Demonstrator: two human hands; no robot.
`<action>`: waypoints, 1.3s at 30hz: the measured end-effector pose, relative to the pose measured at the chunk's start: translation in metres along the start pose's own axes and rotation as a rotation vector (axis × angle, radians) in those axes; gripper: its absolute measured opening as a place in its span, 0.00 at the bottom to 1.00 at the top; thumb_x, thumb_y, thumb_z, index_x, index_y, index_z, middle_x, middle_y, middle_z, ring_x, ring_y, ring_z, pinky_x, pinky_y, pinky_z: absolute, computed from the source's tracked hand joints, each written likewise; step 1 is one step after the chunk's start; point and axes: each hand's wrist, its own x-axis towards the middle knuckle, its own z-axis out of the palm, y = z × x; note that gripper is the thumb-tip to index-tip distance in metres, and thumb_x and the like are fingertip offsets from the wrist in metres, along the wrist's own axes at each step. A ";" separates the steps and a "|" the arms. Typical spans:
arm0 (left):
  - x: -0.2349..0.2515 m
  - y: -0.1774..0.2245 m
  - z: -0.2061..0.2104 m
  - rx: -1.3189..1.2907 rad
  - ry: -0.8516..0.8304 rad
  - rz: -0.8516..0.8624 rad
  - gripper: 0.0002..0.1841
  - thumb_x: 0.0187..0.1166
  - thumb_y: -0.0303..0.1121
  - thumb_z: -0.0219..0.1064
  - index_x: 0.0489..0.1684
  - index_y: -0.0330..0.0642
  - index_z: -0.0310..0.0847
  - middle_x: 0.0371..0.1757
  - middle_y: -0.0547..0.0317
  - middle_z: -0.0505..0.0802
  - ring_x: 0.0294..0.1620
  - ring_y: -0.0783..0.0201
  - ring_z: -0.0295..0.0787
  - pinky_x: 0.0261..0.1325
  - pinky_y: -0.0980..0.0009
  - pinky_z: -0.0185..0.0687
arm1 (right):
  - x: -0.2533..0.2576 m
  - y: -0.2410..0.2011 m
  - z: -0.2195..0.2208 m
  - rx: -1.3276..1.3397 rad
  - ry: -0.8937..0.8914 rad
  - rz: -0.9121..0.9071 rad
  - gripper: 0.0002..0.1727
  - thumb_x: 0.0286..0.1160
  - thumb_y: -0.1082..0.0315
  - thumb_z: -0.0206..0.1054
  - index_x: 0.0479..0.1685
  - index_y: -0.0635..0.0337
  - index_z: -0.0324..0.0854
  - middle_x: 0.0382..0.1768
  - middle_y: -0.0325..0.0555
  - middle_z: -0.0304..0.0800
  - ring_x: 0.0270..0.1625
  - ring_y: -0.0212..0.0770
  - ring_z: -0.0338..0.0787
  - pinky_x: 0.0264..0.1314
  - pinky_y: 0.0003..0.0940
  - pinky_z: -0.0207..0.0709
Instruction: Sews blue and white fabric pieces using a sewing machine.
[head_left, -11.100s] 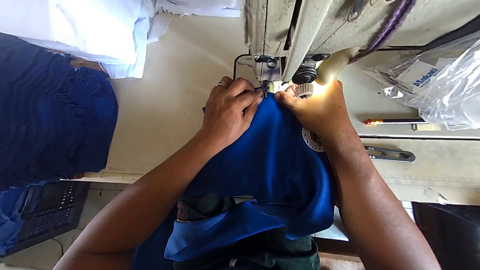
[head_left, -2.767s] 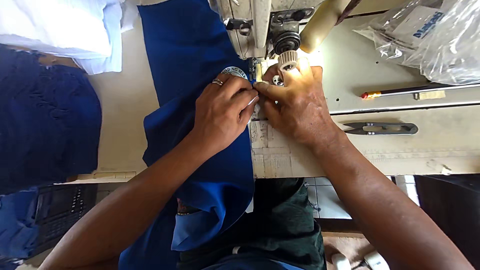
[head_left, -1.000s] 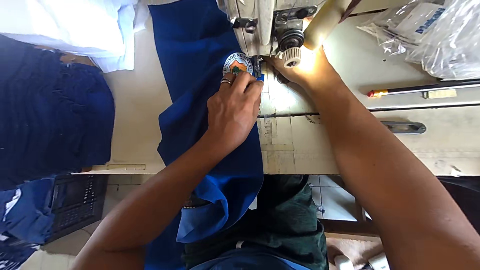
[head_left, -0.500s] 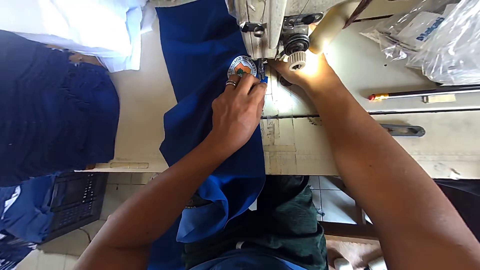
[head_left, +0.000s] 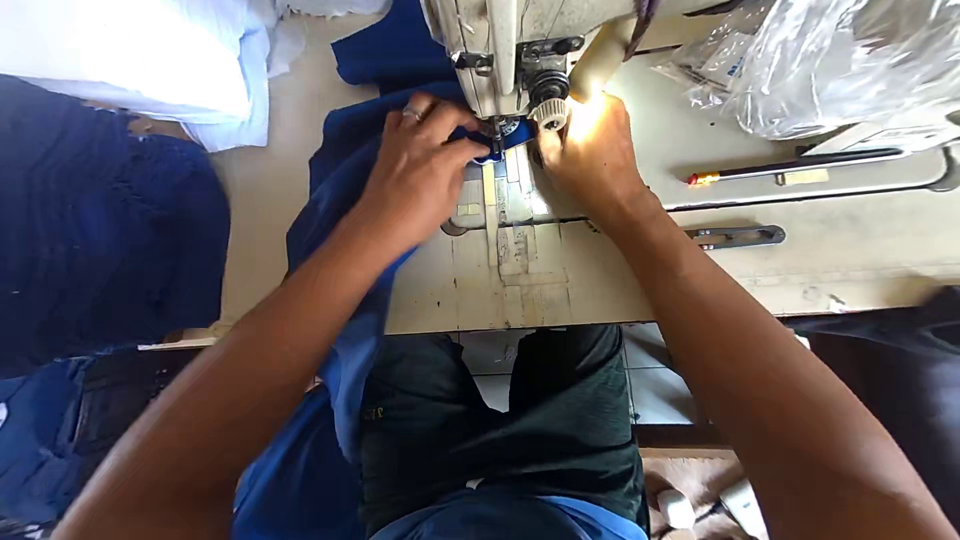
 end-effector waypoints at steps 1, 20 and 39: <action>-0.003 0.012 0.005 0.008 -0.001 -0.094 0.17 0.89 0.31 0.54 0.63 0.39 0.88 0.72 0.45 0.86 0.77 0.40 0.76 0.77 0.43 0.70 | -0.001 -0.001 -0.002 0.000 -0.024 0.027 0.17 0.82 0.63 0.56 0.46 0.67 0.87 0.40 0.59 0.92 0.49 0.58 0.93 0.51 0.52 0.82; -0.005 -0.026 0.028 -0.135 0.253 0.132 0.11 0.87 0.35 0.66 0.52 0.48 0.96 0.60 0.59 0.96 0.73 0.57 0.86 0.79 0.62 0.76 | -0.006 0.002 0.002 0.108 0.077 0.007 0.09 0.71 0.65 0.62 0.32 0.60 0.84 0.27 0.45 0.86 0.34 0.39 0.86 0.40 0.35 0.75; 0.006 -0.037 0.021 0.041 0.260 0.371 0.10 0.86 0.33 0.67 0.47 0.37 0.92 0.45 0.43 0.95 0.54 0.49 0.92 0.61 0.60 0.85 | -0.006 0.005 0.000 0.117 0.059 -0.023 0.07 0.70 0.66 0.63 0.30 0.59 0.82 0.26 0.44 0.83 0.33 0.36 0.84 0.38 0.33 0.73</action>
